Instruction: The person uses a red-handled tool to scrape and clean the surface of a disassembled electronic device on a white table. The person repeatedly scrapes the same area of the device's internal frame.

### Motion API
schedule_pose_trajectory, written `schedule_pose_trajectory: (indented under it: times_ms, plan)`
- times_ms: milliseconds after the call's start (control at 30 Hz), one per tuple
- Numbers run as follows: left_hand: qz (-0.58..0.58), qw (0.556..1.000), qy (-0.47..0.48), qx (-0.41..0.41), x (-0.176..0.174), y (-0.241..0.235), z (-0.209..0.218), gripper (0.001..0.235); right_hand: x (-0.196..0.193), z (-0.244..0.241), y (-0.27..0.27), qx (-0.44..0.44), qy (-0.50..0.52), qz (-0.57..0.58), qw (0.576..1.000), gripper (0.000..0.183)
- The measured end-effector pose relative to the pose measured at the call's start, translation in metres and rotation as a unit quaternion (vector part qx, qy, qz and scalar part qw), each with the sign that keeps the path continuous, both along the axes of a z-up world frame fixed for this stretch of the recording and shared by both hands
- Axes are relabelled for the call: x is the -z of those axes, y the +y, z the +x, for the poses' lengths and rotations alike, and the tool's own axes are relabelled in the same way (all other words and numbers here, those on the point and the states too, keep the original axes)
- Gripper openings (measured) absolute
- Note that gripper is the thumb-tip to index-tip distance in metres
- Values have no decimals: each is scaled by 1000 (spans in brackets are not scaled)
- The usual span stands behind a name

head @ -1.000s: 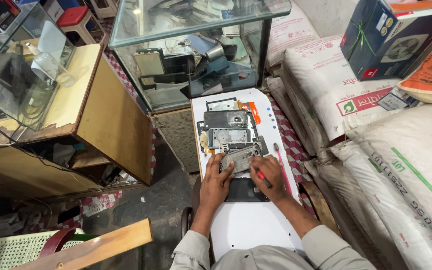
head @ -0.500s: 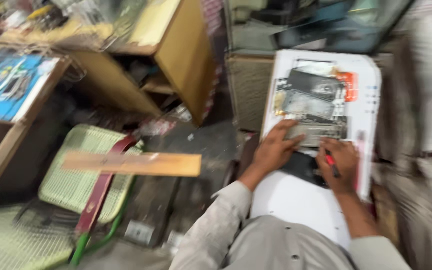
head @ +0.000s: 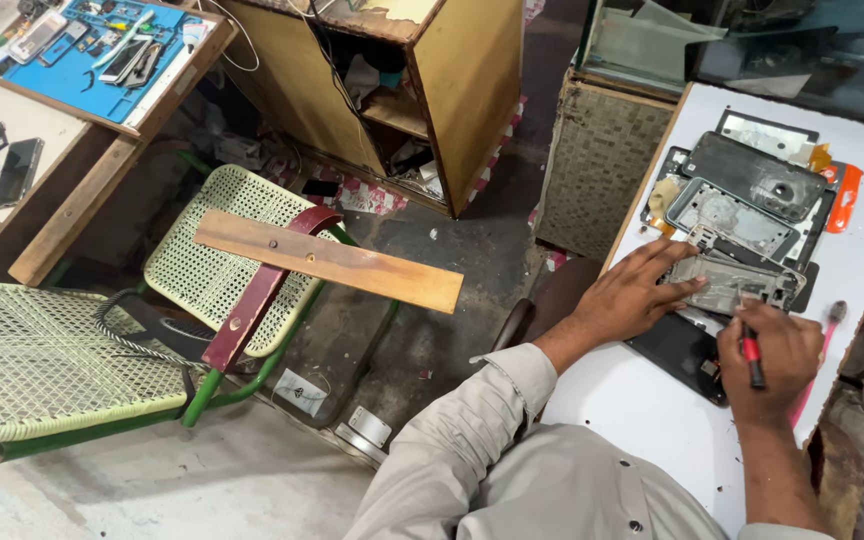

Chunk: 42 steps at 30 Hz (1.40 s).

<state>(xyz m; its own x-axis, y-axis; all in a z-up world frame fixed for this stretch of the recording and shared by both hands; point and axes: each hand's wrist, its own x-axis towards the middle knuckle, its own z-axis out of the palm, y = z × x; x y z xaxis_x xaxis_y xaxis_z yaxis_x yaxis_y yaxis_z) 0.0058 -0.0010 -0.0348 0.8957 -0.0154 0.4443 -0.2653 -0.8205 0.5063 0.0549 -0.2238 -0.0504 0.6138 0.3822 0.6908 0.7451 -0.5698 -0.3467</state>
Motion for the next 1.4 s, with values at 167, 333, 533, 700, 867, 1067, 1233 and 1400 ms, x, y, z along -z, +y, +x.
schedule_pose_trajectory:
  times_ms: [167, 333, 533, 700, 867, 1067, 1233, 1400]
  plan:
    - [0, 1000, -2, -4, -1, -1, -2, 46, -8, 1, 3, 10, 13, 51, 999, 19]
    - [-21, 1000, -5, 6, -4, 0, -3, 45, -21, -8, 10, 3, 9, 32, 999, 16]
    - [-29, 1000, -1, 6, -14, 2, -8, 42, -41, -13, 21, -19, -2, 26, 999, 20]
    - [-37, 999, -13, 17, -22, 3, -9, 42, -53, -14, 22, -9, 5, 37, 999, 18]
    - [-44, 999, -4, 26, -29, 4, -9, 42, -56, -16, 25, 19, 15, 72, 997, 19]
    - [-55, 998, 7, 23, -35, 3, -9, 39, -54, -17, 27, -9, -2, 55, 998, 20]
    - [-44, 998, -14, 33, -45, 4, -9, 38, -60, -13, 28, -33, -41, 32, 998, 23]
    - [-43, 998, -33, 39, -50, 3, -9, 38, -66, -15, 24, 0, 7, 66, 998, 24]
